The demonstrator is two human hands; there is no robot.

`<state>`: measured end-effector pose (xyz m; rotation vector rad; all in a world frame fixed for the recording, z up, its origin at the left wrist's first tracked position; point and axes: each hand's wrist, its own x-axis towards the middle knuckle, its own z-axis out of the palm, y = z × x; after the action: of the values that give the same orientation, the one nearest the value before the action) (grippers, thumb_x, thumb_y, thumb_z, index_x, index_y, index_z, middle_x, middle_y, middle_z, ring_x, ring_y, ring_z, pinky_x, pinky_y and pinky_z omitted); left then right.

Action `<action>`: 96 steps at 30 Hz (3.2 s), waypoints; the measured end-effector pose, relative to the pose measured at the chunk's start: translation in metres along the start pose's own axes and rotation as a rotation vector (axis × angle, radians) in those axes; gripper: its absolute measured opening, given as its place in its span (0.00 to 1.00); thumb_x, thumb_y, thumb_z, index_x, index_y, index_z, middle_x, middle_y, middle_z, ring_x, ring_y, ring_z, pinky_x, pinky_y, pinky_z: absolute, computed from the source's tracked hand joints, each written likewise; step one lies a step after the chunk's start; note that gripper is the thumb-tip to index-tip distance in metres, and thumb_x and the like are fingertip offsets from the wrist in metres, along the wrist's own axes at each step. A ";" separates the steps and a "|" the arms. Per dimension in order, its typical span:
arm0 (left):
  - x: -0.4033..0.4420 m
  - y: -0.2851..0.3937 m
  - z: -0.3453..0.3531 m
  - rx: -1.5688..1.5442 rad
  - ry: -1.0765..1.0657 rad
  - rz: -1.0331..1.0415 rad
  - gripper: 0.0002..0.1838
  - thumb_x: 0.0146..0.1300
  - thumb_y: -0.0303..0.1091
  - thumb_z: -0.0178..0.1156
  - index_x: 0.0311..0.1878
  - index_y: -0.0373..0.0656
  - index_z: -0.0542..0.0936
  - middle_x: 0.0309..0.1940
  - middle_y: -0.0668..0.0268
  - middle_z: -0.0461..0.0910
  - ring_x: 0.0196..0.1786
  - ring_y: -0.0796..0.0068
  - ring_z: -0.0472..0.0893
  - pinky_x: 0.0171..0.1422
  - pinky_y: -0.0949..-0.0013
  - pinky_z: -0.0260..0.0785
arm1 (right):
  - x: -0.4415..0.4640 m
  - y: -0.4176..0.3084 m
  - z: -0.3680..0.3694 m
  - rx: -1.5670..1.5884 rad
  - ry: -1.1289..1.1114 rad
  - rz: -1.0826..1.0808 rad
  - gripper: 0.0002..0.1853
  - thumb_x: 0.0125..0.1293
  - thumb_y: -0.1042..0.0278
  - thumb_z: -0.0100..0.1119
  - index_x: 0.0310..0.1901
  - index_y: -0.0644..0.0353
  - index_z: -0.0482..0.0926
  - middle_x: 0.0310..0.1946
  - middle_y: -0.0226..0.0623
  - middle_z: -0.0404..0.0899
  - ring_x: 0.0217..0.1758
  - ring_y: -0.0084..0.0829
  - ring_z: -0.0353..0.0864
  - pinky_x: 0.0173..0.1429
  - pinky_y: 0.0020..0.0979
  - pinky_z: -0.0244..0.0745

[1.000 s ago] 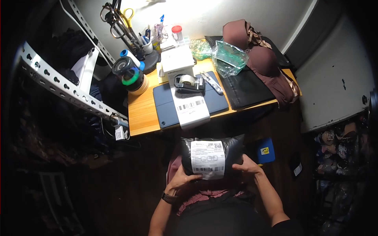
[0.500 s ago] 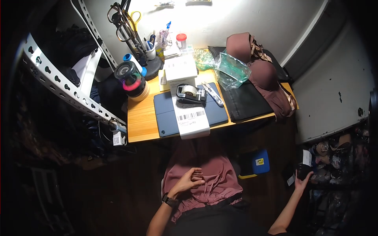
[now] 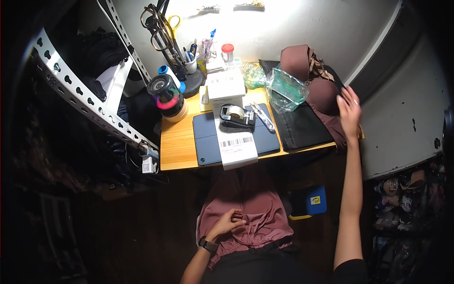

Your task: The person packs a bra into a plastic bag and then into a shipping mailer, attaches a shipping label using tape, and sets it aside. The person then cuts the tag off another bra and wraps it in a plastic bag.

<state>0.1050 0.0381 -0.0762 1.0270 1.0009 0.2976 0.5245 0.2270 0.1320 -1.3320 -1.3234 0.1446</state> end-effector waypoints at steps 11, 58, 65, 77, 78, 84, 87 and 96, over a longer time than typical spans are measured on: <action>-0.015 0.008 0.000 -0.257 0.087 -0.074 0.29 0.57 0.30 0.65 0.59 0.32 0.65 0.52 0.54 0.72 0.50 0.71 0.78 0.52 0.71 0.74 | 0.075 0.053 0.139 -0.463 0.073 -0.048 0.28 0.47 0.58 0.71 0.49 0.61 0.74 0.44 0.45 0.73 0.52 0.40 0.73 0.54 0.36 0.69; -0.071 0.139 0.041 -0.933 0.402 0.364 0.15 0.67 0.30 0.51 0.54 0.34 0.71 0.50 0.61 0.75 0.54 0.70 0.75 0.61 0.67 0.67 | -0.091 -0.044 0.141 -0.667 -0.658 -0.158 0.25 0.53 0.84 0.51 0.56 0.74 0.66 0.37 0.52 0.74 0.44 0.48 0.73 0.52 0.40 0.71; -0.066 0.162 0.019 -0.981 0.273 0.352 0.19 0.69 0.34 0.46 0.57 0.32 0.68 0.49 0.50 0.77 0.52 0.63 0.78 0.60 0.62 0.70 | -0.147 -0.119 0.076 -0.011 -0.671 0.217 0.21 0.68 0.64 0.47 0.58 0.68 0.65 0.54 0.56 0.69 0.58 0.47 0.71 0.62 0.34 0.63; -0.080 0.163 0.034 -0.410 0.306 0.284 0.16 0.69 0.36 0.51 0.52 0.35 0.76 0.46 0.64 0.80 0.46 0.81 0.80 0.51 0.76 0.71 | -0.178 -0.157 0.062 0.232 -0.755 -0.013 0.22 0.54 0.60 0.68 0.47 0.62 0.77 0.33 0.38 0.79 0.35 0.35 0.81 0.40 0.29 0.76; -0.080 0.156 0.035 -0.207 0.352 0.358 0.16 0.68 0.35 0.52 0.53 0.35 0.76 0.47 0.64 0.79 0.45 0.80 0.80 0.51 0.75 0.71 | -0.175 -0.160 0.057 0.316 -0.979 0.255 0.20 0.54 0.63 0.68 0.46 0.64 0.76 0.32 0.37 0.79 0.36 0.31 0.82 0.41 0.28 0.76; -0.082 0.179 0.015 -1.105 0.376 0.668 0.25 0.69 0.28 0.45 0.69 0.46 0.58 0.56 0.60 0.73 0.60 0.63 0.71 0.67 0.59 0.60 | -0.114 -0.130 0.008 0.386 -1.480 0.334 0.13 0.54 0.72 0.60 0.41 0.65 0.72 0.21 0.34 0.70 0.25 0.16 0.63 0.28 0.24 0.62; -0.090 0.128 -0.032 -1.033 0.261 0.609 0.22 0.72 0.36 0.42 0.65 0.40 0.62 0.56 0.57 0.72 0.59 0.64 0.72 0.66 0.58 0.63 | -0.076 -0.144 -0.020 0.394 -1.623 0.287 0.15 0.54 0.74 0.57 0.45 0.65 0.74 0.20 0.35 0.74 0.20 0.21 0.69 0.27 0.26 0.63; -0.162 0.063 -0.088 -0.065 1.215 0.371 0.16 0.65 0.39 0.58 0.45 0.33 0.79 0.38 0.66 0.80 0.39 0.83 0.75 0.48 0.77 0.66 | -0.123 -0.112 0.054 0.236 -1.743 0.000 0.14 0.55 0.66 0.57 0.44 0.57 0.76 0.29 0.43 0.78 0.32 0.46 0.77 0.37 0.38 0.70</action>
<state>-0.0404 0.0197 0.0528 0.9327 1.8416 1.3546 0.3774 0.1332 0.1255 -0.8054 -2.5281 1.6798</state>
